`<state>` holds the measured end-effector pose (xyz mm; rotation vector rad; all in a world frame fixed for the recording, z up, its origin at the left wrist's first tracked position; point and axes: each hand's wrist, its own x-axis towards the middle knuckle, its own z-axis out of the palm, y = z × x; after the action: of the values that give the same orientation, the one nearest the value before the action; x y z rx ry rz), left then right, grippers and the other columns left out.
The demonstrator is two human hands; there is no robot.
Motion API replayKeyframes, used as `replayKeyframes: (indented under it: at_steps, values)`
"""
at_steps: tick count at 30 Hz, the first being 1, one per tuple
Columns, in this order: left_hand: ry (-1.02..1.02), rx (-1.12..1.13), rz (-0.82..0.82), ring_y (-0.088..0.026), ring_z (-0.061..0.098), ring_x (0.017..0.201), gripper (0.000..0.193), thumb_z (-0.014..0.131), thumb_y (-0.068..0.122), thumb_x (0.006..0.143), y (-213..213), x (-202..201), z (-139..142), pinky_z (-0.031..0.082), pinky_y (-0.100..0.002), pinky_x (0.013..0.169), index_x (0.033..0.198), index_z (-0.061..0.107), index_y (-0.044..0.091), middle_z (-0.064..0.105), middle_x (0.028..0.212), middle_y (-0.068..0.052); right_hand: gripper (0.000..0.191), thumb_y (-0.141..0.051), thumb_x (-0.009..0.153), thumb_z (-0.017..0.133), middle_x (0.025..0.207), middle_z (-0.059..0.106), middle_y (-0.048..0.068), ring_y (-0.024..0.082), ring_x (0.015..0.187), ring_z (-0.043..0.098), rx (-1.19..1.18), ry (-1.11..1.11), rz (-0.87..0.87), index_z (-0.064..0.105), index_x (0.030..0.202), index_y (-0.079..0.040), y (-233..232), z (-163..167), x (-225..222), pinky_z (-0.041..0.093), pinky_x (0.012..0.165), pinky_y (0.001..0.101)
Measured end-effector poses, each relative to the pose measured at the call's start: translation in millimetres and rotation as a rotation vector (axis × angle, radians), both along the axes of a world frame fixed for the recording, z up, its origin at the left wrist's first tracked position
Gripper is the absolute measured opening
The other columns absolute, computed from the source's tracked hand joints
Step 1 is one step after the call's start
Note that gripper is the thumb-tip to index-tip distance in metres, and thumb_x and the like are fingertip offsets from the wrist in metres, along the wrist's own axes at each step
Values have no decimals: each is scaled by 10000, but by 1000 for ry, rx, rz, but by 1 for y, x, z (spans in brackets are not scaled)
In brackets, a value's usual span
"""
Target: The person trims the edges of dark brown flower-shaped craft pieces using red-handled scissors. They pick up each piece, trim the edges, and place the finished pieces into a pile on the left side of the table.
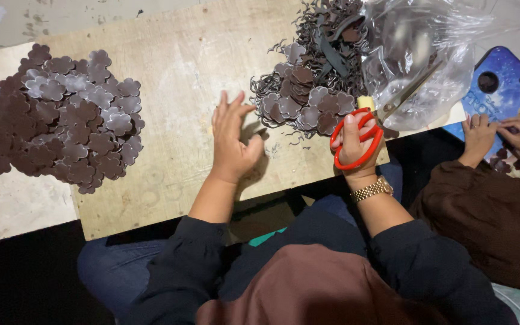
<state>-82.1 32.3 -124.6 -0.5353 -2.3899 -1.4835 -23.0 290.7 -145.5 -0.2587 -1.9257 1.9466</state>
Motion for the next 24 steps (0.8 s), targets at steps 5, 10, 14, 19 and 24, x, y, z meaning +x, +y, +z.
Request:
replayKeyframes:
  at_steps: [5,10,14,19,24]
  values:
    - [-147,218,107,-391,318,1558,234,540,217,1045,-6,-3,-11,262,-525,1266,979,736,107,699,1223,-133,226,-189,1098,557,667,544,45,136,562,553,23,6,2,475,927,-67,1,-2,1,487,572,283]
    - [-137,203,139,-401,339,1573,224,600,240,1059,-8,-6,-14,297,-507,1274,983,773,120,702,1380,-179,217,-184,1094,554,663,544,40,132,553,554,32,4,-19,485,926,-65,0,-2,1,488,561,277]
    - [-20,-199,199,-486,242,1498,336,769,266,814,-3,10,-8,186,-593,1212,1095,710,90,552,1439,-242,236,-181,1109,547,665,550,41,131,562,560,60,7,2,483,914,-64,1,0,2,491,571,275]
    - [-114,-218,154,-507,185,1510,301,797,224,743,-11,19,-4,104,-698,1188,996,670,121,498,1493,-200,183,-169,1091,542,688,557,38,127,559,554,27,-13,-12,486,949,-68,1,1,2,483,559,273]
    - [-60,-206,92,-457,217,1578,146,717,108,793,-18,21,-16,89,-689,1248,910,646,162,556,1531,-131,197,-154,1104,537,698,547,46,131,571,549,9,11,13,474,941,-65,1,0,1,493,578,279]
